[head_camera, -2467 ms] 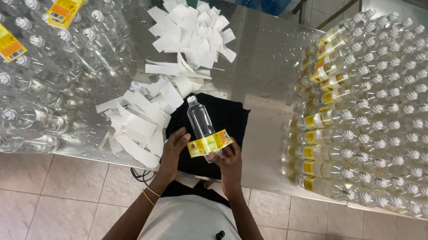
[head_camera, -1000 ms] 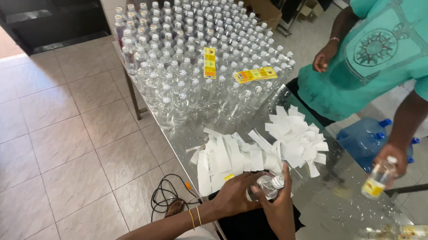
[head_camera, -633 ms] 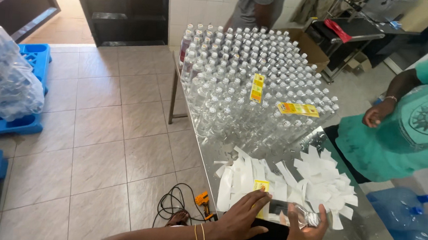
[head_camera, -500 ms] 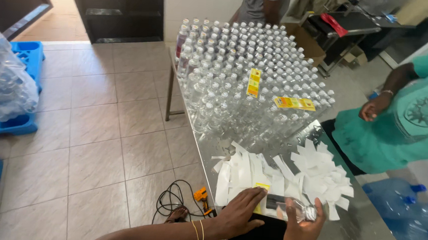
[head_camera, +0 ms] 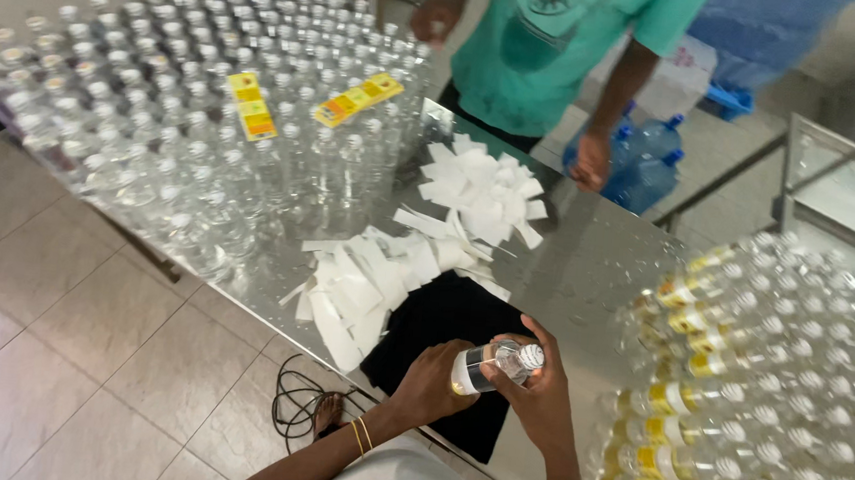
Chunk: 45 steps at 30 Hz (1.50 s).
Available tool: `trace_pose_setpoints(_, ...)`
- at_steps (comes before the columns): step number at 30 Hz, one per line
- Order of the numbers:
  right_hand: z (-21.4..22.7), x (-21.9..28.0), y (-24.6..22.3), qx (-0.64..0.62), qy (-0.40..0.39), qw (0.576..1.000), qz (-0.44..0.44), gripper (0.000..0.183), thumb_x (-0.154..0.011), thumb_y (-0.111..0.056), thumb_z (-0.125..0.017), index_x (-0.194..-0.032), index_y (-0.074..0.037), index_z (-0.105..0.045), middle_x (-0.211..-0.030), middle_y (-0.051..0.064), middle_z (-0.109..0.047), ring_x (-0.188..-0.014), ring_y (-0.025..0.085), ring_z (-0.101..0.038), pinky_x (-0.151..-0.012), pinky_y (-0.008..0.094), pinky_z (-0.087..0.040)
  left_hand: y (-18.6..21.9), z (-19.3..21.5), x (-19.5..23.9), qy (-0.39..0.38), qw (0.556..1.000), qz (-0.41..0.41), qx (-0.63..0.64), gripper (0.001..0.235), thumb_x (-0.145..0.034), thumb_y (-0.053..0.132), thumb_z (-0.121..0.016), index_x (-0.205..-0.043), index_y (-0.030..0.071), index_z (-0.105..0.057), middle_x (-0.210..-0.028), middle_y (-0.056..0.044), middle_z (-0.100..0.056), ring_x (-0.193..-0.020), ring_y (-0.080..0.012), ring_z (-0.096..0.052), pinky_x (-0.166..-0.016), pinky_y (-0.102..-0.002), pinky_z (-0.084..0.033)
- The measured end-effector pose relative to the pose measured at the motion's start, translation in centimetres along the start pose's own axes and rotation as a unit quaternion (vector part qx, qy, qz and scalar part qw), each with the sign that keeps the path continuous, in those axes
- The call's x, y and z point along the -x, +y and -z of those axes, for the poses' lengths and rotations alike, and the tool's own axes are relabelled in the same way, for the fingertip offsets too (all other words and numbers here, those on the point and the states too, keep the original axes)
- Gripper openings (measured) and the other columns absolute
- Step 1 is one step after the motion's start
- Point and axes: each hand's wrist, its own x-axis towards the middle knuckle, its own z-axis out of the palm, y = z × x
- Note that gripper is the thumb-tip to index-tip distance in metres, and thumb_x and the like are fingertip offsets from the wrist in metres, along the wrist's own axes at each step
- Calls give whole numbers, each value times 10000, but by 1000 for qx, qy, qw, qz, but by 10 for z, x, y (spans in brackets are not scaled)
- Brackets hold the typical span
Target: The person repeatedly picks up a clear plastic bottle, applies a yellow label to its body, and places it on a table with other labeled bottles. The person also handles white paper strips and a black cloth on the table.
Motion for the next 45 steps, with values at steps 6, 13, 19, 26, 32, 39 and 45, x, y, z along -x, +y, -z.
trace_pose_setpoints(6, 70, 19, 0, 203, -77, 974, -62, 936, -795, -425, -906, -1625, -329, -482, -1421, -55, -822, -1188, 148, -769, -1055, 319, -532, -1, -49, -7, -74, 994, -80, 8, 640, -758, 182, -863, -1338, 81, -614, -1232, -112, -707, -1027, -368, -675, -865, -495, -529)
trace_pose_setpoints(13, 113, 18, 32, 407, -203, 890, -5, 623, -876, -368, -846, -1454, -256, -643, -1393, -5, -699, -1227, 223, -695, -986, 357, -523, -12, -119, -9, -133, 979, -146, 57, 699, -678, 140, -836, -1352, 96, -653, -1240, -123, -710, -1045, -365, -671, -883, -475, -506)
trace_pose_setpoints(19, 164, 2, 72, 410, -181, 894, 25, 544, -919, -271, -804, -1441, -171, -687, -1392, 58, -725, -1265, 270, -676, -1035, 405, -521, -18, -152, -6, -179, 980, -36, 72, 1015, -760, 371, -953, -1616, 123, -468, -1585, -118, -573, -1447, -334, -519, -1216, -474, -389)
trace_pose_setpoints(26, 259, -106, 98, 540, -151, 827, 38, 521, -915, -151, -800, -1422, -132, -684, -1397, 136, -723, -1273, 310, -677, -1037, 507, -576, 25, -58, -2, -179, 919, 342, 87, 939, -954, 314, -795, -1738, 283, -280, -1778, -39, -286, -1650, -266, -312, -1329, -541, -353)
trace_pose_setpoints(32, 344, -267, 207, 629, -119, 768, -18, 656, -771, -238, -768, -1415, -331, -685, -1457, 44, -677, -1376, 312, -627, -1036, 525, -535, -68, -75, 75, -25, 904, 415, 103, 874, -867, 202, -857, -1663, 257, -502, -1654, -95, -434, -1503, -296, -543, -1246, -525, -465)
trace_pose_setpoints(39, 388, -291, 252, 620, -164, 767, -14, 737, -696, -122, -846, -1410, -275, -740, -1514, 28, -669, -1439, 238, -589, -1149, 384, -478, -159, -138, 140, 335, 929, 156, 24, 851, -665, 627, -822, -1277, 36, -799, -1283, -229, -725, -1069, -326, -757, -861, -421, -681)
trace_pose_setpoints(45, 376, -278, 206, 583, -227, 764, -159, 771, -784, 82, -601, -1434, -304, -753, -1594, -21, -623, -998, 100, -745, -588, 229, -500, -147, -103, 120, 219, 923, 304, 89, 744, -639, 83, -911, -1369, 166, -792, -1541, -183, -623, -1180, -377, -767, -994, -452, -679)
